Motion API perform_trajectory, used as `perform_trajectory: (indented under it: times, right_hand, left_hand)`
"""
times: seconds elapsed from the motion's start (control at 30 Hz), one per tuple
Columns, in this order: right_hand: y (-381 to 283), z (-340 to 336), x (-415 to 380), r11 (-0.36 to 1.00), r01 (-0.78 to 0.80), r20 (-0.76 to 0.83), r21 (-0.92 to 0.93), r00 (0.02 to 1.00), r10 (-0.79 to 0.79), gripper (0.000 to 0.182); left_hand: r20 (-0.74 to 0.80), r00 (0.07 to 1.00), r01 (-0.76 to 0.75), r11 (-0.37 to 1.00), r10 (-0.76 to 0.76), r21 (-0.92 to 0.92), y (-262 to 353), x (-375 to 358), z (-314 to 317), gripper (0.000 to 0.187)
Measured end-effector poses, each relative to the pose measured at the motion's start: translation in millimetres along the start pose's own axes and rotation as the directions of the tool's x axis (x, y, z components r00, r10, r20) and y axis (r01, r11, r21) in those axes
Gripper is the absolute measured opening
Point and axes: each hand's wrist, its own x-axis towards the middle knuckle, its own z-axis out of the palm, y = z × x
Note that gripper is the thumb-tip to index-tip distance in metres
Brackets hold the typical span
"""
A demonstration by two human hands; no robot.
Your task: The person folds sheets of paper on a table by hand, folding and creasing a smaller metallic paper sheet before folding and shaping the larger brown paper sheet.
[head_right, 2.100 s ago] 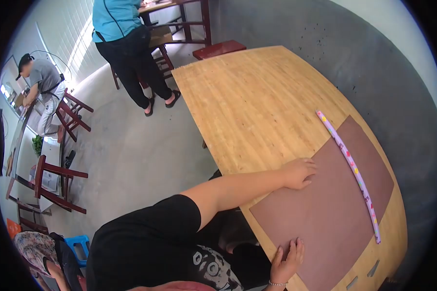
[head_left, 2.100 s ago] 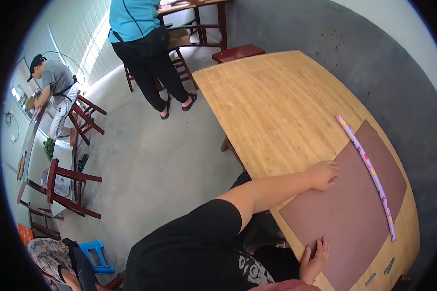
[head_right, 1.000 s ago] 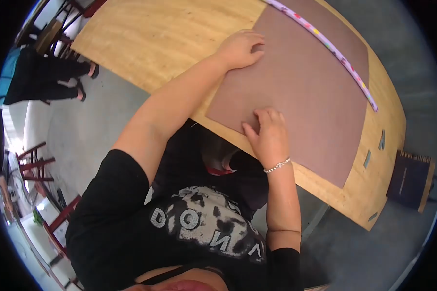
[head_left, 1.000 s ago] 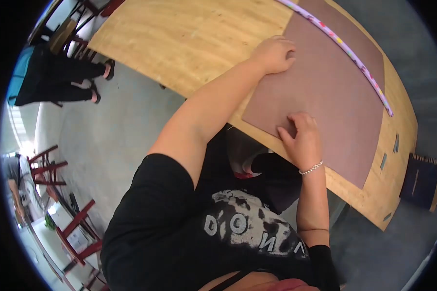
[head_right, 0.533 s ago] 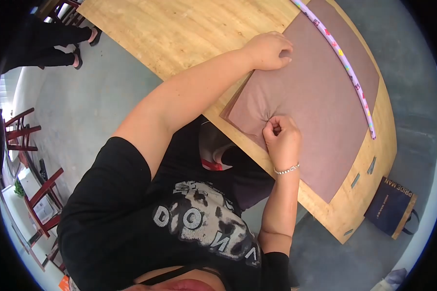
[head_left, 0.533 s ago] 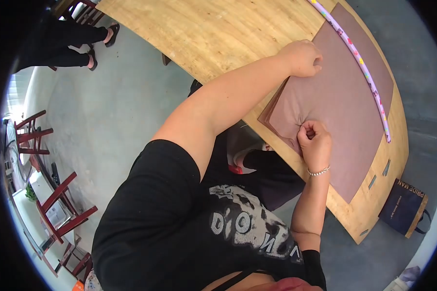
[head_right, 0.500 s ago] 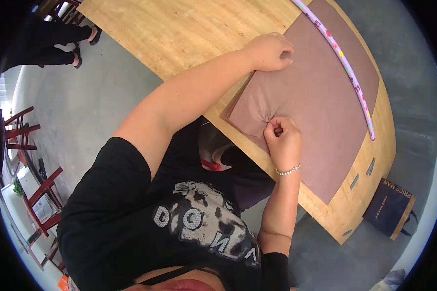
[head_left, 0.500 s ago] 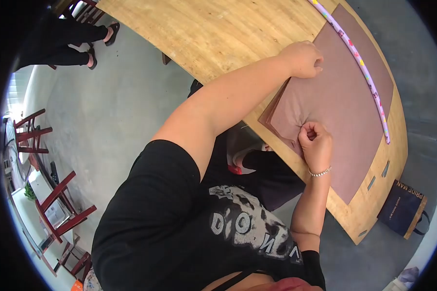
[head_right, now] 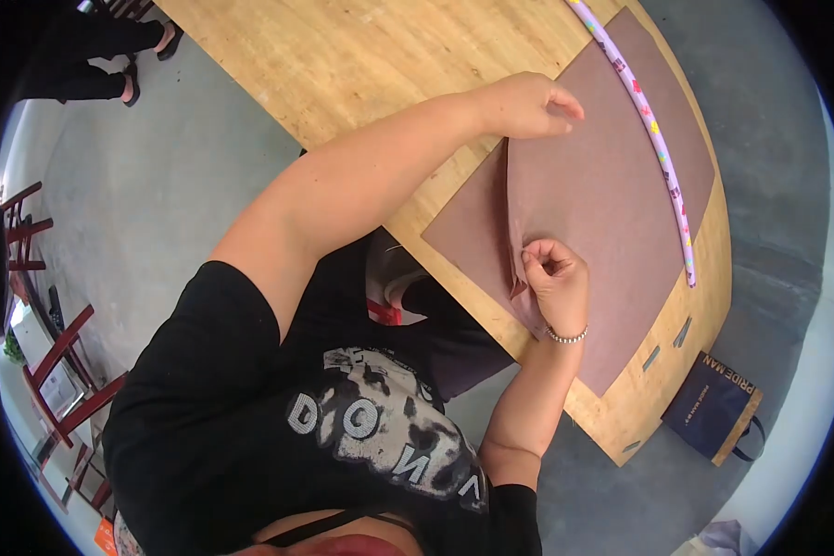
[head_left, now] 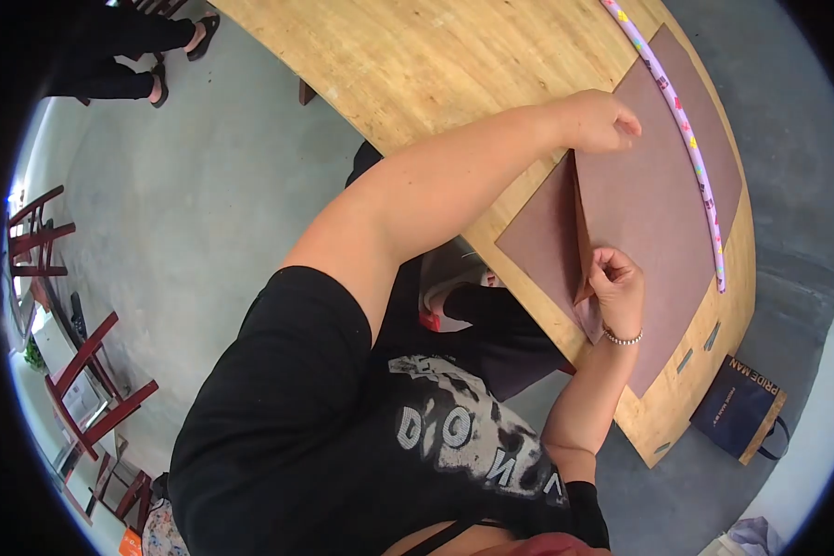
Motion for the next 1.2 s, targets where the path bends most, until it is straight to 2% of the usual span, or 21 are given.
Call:
perform_trajectory:
  times: [0.13, 0.2, 0.23, 0.27, 0.3, 0.37, 0.4, 0.43, 0.47, 0.5, 0.53, 0.57, 0.6, 0.63, 0.67, 0.7, 0.77, 0.83, 0.97, 1.07, 1.2]
  right_hand:
    - [2.5, -8.2, 2.1, 0.992, -0.025, -0.028, 0.127, 0.999, 0.029, 0.007]
    - [-1.3, -11.8, -0.8, 0.986, -0.057, -0.035, 0.159, 0.997, 0.063, 0.007]
    - [-8.9, -10.2, -3.0, 0.976, -0.066, -0.072, 0.208, 0.994, 0.083, 0.009]
    - [-14.0, -7.5, -3.1, 0.963, -0.067, -0.111, 0.260, 0.989, 0.099, 0.012]
    - [-15.9, -4.0, -2.4, 0.913, -0.015, -0.161, 0.408, 0.983, 0.089, 0.016]
    - [-11.9, -8.7, -0.2, 0.886, 0.020, -0.143, 0.464, 0.988, 0.052, 0.018]
    - [-7.5, -12.6, 1.1, 0.860, 0.037, -0.093, 0.509, 0.996, 0.013, 0.020]
    - [2.9, -20.3, 1.9, 0.862, 0.034, -0.061, 0.506, 0.998, -0.004, 0.023]
    - [11.9, -26.8, 4.9, 0.854, 0.050, -0.085, 0.517, 0.996, -0.006, 0.023]
    - [18.8, -32.0, 10.1, 0.906, 0.013, 0.016, 0.423, 1.000, -0.022, 0.035]
    - [24.6, -34.6, 14.3, 0.946, -0.015, 0.120, 0.323, 0.992, -0.026, 0.051]
    - [31.3, -35.5, 16.1, 0.942, -0.043, 0.074, 0.334, 0.997, 0.019, 0.039]
    - [20.5, -32.4, 14.6, 0.934, -0.029, 0.054, 0.355, 0.998, 0.010, 0.039]
    - [-1.7, -26.0, 10.7, 0.922, -0.102, -0.010, 0.373, 0.993, 0.114, 0.028]
    - [-12.0, -23.8, 7.3, 0.901, -0.176, -0.068, 0.396, 0.973, 0.220, 0.017]
    - [-6.5, -25.4, 6.2, 0.893, -0.167, -0.078, 0.418, 0.973, 0.219, 0.017]
    - [8.1, -30.0, 6.7, 0.721, -0.063, -0.043, 0.690, 0.991, 0.127, 0.018]
    - [19.4, -39.5, 3.4, 0.701, -0.023, -0.047, 0.712, 0.996, 0.081, 0.019]
    - [10.3, -41.5, -18.4, 0.677, 0.096, -0.112, 0.729, 0.993, -0.019, 0.020]
    - [19.8, -38.3, -27.1, 0.701, 0.133, -0.070, 0.701, 0.991, -0.118, 0.019]
    - [27.9, -34.1, -26.9, 0.764, 0.022, -0.047, 0.645, 0.999, 0.011, 0.016]
  left_hand:
    - [0.147, 0.988, -0.037, 0.995, 0.050, -0.088, 3.2, 0.1, -11.5, 0.040]
    - [0.409, 0.896, -0.135, 0.984, 0.172, -0.118, 15.1, -4.7, -23.3, 0.044]
    - [0.426, 0.885, -0.148, 0.981, 0.188, -0.125, 20.9, -10.8, -23.6, 0.044]
    - [0.486, 0.845, -0.100, 0.959, 0.223, -0.266, 27.1, -18.1, -22.4, 0.046]
    - [0.541, 0.798, -0.038, 0.918, 0.265, -0.394, 34.8, -22.8, -21.7, 0.049]
    - [0.661, 0.737, -0.022, 0.983, 0.137, -0.180, 50.4, -24.1, -18.7, 0.056]
    - [0.632, 0.766, -0.087, 0.993, 0.115, -0.075, 40.3, -21.8, -9.1, 0.057]
    - [0.651, 0.749, -0.101, 0.992, 0.125, -0.073, 44.9, -21.8, -8.3, 0.057]
    - [0.629, 0.776, -0.036, 0.999, 0.041, -0.020, 49.4, -24.4, -8.7, 0.051]
    - [0.601, 0.798, 0.029, 0.999, -0.045, 0.035, 53.6, -25.4, -10.6, 0.045]
    - [0.619, 0.785, 0.016, 0.999, -0.043, 0.049, 53.6, -23.8, -11.9, 0.045]
    - [0.602, 0.795, 0.073, 0.997, -0.079, 0.035, 49.9, -22.0, -11.6, 0.038]
    - [0.584, 0.803, 0.129, 0.991, -0.118, 0.023, 45.3, -20.8, -10.6, 0.031]
    - [0.550, 0.829, 0.178, 0.981, -0.105, -0.081, 38.1, -22.6, -7.6, 0.019]
    - [0.567, 0.816, 0.174, 0.983, -0.108, -0.062, 36.1, -23.0, -7.0, 0.019]
    - [0.543, 0.826, 0.233, 0.969, -0.149, -0.088, 35.6, -22.5, -7.5, 0.017]
    - [0.529, 0.828, 0.277, 0.956, -0.187, -0.095, 35.3, -20.3, -9.1, 0.014]
    - [0.543, 0.813, 0.360, 0.915, -0.211, -0.184, 31.1, -18.8, -9.3, 0.011]
    - [0.496, 0.835, 0.392, 0.891, -0.239, -0.230, 29.1, -24.9, -4.6, 0.012]
    - [0.504, 0.823, 0.425, 0.873, -0.262, -0.240, 30.3, -26.4, -3.5, 0.012]
    - [0.491, 0.823, 0.429, 0.879, -0.285, -0.208, 34.8, -31.2, -1.1, 0.016]
